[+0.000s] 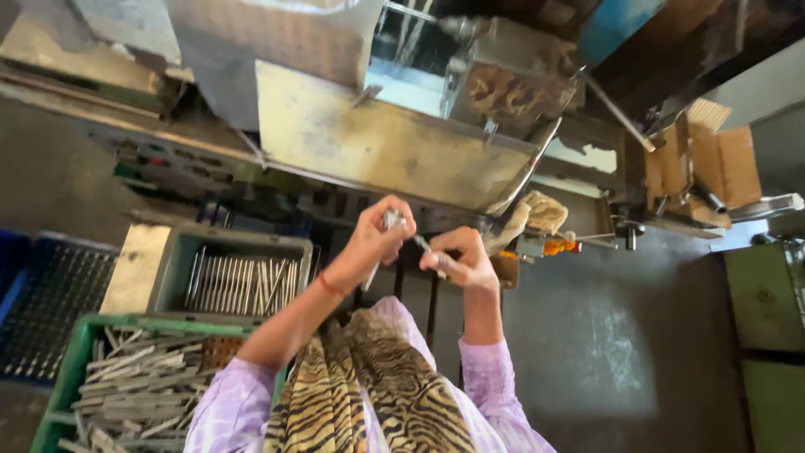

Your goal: The person repeatedly picks metal rods from a green crate, inserts them into a grinding machine, and operates a lever to grind the rod ends. After each cycle, the person removes the rod and places it into a metal tray. The process is repeated continuously throughout the clip.

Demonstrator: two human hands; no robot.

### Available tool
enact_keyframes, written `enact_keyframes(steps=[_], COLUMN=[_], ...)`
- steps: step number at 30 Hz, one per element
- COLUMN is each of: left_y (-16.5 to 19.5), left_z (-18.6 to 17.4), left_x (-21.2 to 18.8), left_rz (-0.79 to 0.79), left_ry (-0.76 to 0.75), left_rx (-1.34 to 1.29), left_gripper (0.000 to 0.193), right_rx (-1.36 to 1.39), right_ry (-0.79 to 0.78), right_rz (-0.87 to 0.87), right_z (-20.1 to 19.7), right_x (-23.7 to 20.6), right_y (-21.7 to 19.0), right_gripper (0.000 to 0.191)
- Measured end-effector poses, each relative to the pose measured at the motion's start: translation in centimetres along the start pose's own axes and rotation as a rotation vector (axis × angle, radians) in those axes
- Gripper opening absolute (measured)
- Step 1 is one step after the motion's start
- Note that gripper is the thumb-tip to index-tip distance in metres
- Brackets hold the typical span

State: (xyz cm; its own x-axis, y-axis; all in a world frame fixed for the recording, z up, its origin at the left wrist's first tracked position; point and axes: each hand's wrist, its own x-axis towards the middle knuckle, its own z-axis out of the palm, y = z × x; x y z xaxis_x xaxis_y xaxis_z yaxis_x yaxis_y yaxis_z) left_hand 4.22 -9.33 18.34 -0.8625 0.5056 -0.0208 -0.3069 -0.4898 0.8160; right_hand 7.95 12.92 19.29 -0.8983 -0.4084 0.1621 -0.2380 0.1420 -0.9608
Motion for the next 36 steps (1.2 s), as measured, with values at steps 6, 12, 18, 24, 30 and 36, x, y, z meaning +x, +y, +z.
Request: enact_keyframes(steps=[6,12,18,24,30,36], left_y=[0.4,0.2,-2.8,-4.7,-3.5,-2.7], left_z=[1.1,1.3,2.4,-3.3,-11.1,-14.5], left_x=[3.3,11.2,24.0,48.1,59.7,60.6], left_rz=[0.010,0.035,0.148,-0.117,-0.051,0.085], left_ry=[0.066,0.090,-0.006,0.169,0.755,0.685], left_rx=[0.005,0.132,0.241,-0.090,-0.194,-0.193], left_gripper=[0.011,0.014,0.019,0.015,0.030,0.047], right_rx=[0.172,0.692,0.117,-1.064,-1.394,-1.177], right_ry=[0.052,0.338,0.381,0.670,0.893,0.880], right_rz=[0.007,-0.066,-0.134,-0.254,0.471,0.916], right_z=[-4.0,-6.4,-18.1,-38.2,-55.6,-56.9], right_x=[2.5,5.6,9.1,10.5,5.8,4.4], right_y=[3.3,10.4,11.7,13.5,20.3,24.7], right_gripper=[0.032,0.032,0.022,0.008,0.049,0.063])
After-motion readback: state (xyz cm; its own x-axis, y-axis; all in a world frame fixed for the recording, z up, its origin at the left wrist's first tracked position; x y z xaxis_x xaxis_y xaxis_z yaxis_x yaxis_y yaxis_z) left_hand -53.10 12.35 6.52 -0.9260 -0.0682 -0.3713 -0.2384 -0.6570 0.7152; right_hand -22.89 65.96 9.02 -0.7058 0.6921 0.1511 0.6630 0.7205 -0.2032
